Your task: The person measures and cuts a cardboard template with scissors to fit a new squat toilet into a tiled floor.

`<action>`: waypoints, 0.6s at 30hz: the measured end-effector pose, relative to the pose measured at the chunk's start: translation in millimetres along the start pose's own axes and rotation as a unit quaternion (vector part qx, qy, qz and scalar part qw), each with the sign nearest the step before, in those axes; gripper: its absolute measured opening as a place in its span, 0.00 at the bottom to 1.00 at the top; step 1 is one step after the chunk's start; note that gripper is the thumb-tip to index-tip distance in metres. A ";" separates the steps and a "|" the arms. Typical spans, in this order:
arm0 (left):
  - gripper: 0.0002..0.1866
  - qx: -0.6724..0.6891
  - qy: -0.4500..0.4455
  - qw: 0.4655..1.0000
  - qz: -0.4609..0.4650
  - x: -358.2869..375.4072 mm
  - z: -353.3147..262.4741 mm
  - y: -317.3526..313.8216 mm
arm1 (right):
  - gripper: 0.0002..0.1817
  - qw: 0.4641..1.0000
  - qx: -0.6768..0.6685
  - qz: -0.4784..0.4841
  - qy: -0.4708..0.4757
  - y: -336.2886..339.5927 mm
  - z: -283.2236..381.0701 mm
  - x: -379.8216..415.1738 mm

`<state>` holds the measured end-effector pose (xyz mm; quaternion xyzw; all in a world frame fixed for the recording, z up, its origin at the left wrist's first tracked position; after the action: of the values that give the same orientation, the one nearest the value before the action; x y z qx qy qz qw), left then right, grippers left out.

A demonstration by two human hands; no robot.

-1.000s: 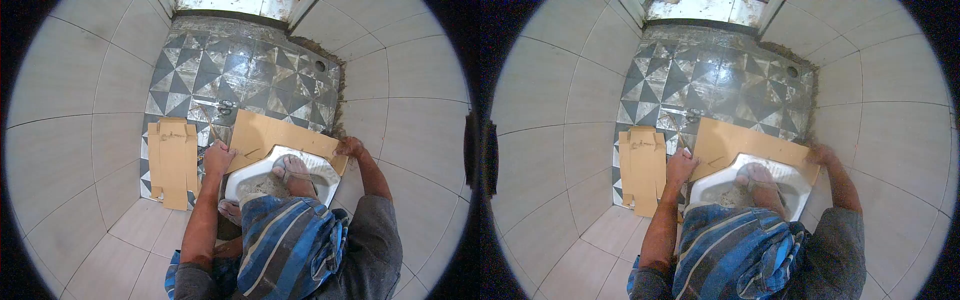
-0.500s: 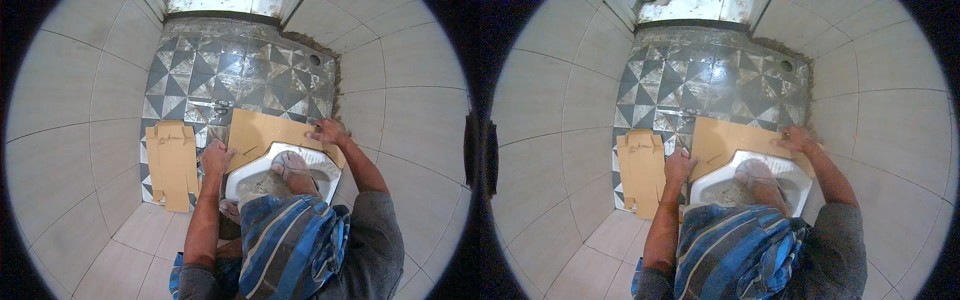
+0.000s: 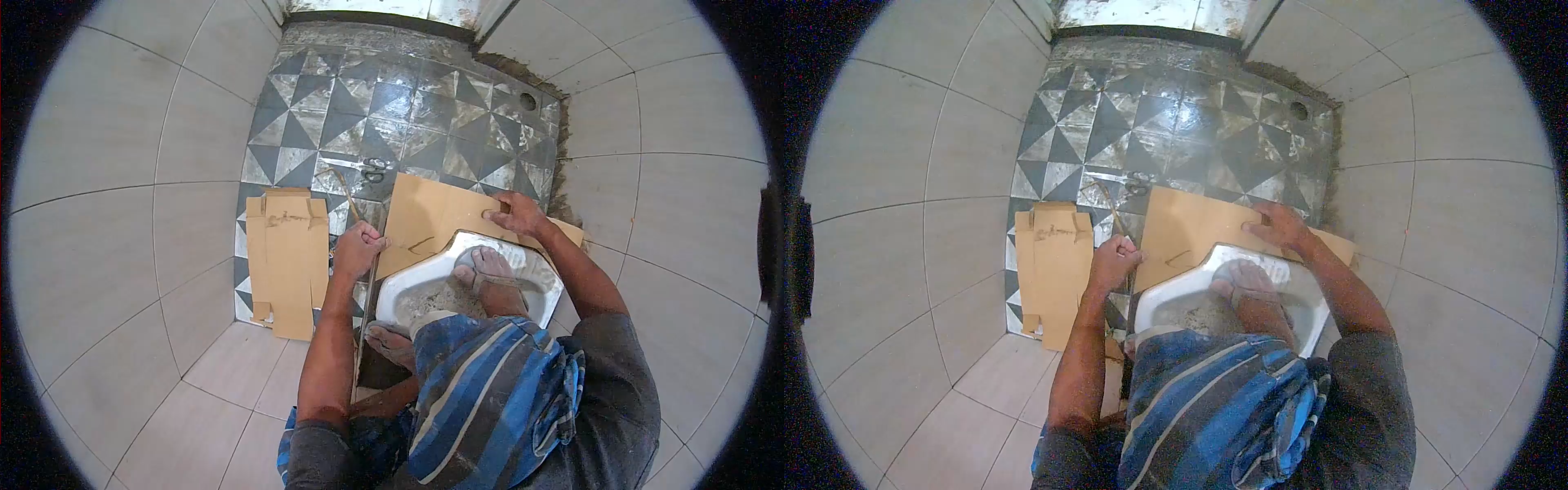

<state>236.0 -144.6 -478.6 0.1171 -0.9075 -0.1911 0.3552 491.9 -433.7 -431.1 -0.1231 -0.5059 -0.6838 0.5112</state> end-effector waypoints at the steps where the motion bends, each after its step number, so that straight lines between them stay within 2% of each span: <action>1: 0.18 0.033 -0.012 0.999 0.010 -1.4 3.6 1.7 | 0.33 1.000 -0.001 0.003 0.004 -2.9 0.2 -0.4; 4: 0.16 0.094 0.006 0.994 0.052 -9.4 27.2 -3.2 | 0.31 1.000 -0.010 -0.013 -0.009 -6.4 -4.3 -3.5; 7: 0.15 0.073 -0.002 0.995 0.075 -4.3 18.5 3.7 | 0.31 0.999 -0.003 0.017 -0.028 -10.5 -13.0 -10.4; 10: 0.14 0.072 -0.017 0.994 0.082 -7.2 21.4 2.0 | 0.31 1.000 -0.029 -0.001 0.010 -14.9 -16.5 -15.1; 13: 0.12 0.125 0.007 0.987 0.101 -1.0 10.6 5.8 | 0.31 1.000 -0.029 -0.005 -0.007 -16.3 -20.1 -17.9; 18: 0.11 0.113 0.000 0.987 0.110 -2.3 11.6 4.6 | 0.31 0.999 -0.015 0.011 -0.028 -13.0 -18.5 -18.8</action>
<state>229.3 -136.5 -485.8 0.0556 -0.9306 -0.0472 0.3587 496.1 -438.5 -459.8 -0.1556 -0.5086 -0.6817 0.5023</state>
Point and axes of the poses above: each hand's wrist, its own x-axis away from the middle knuckle, its own y-axis out of the back of the hand, z = x × y, the point moved 3 cm from there along -x, towards the middle knuckle, and after that the axes turned 5 degrees about z, right-handed, at the moved point
